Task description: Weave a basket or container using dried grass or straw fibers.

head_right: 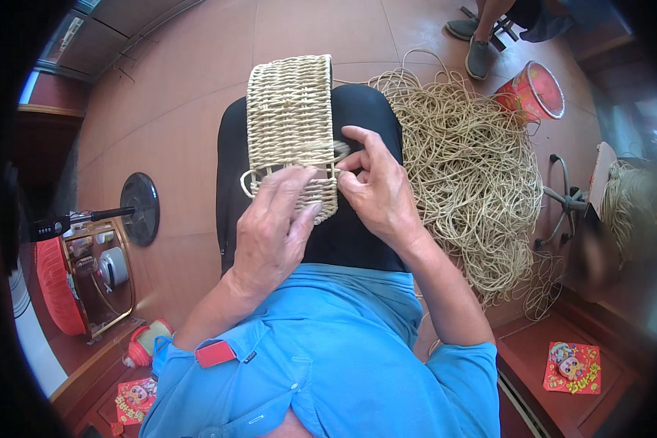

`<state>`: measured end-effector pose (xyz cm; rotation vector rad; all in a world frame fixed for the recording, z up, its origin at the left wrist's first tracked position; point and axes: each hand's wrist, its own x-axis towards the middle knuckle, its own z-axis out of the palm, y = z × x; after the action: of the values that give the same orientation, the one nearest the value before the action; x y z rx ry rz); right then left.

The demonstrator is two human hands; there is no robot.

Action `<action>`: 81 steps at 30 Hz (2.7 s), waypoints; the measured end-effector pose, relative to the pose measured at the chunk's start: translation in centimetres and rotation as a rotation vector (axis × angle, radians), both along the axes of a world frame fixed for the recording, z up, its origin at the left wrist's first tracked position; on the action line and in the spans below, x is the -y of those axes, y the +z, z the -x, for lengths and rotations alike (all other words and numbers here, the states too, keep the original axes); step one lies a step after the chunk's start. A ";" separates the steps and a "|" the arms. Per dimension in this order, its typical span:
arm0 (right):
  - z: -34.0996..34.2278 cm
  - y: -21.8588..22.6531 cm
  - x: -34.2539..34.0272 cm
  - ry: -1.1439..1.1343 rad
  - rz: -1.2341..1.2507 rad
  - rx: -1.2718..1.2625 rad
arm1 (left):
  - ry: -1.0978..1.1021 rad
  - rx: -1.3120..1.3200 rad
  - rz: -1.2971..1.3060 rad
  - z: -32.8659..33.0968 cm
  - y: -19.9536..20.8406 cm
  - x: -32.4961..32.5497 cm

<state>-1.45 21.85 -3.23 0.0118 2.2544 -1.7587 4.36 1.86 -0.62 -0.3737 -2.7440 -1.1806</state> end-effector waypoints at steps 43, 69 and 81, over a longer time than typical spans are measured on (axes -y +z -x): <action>-2.2 1.2 -2.7 -0.080 0.188 0.178 | 0.104 -0.103 0.117 4.0 -0.8 -1.7; 1.1 0.2 -0.3 0.144 0.166 0.191 | -0.087 -0.019 0.016 3.2 -0.6 -0.2; -0.9 -0.6 0.5 -0.332 0.710 0.308 | 0.005 0.028 -0.261 2.6 -0.9 0.1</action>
<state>-0.51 21.33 -3.83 0.4952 1.3825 -2.4350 1.75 1.72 -1.49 -0.3209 -2.5647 -1.5286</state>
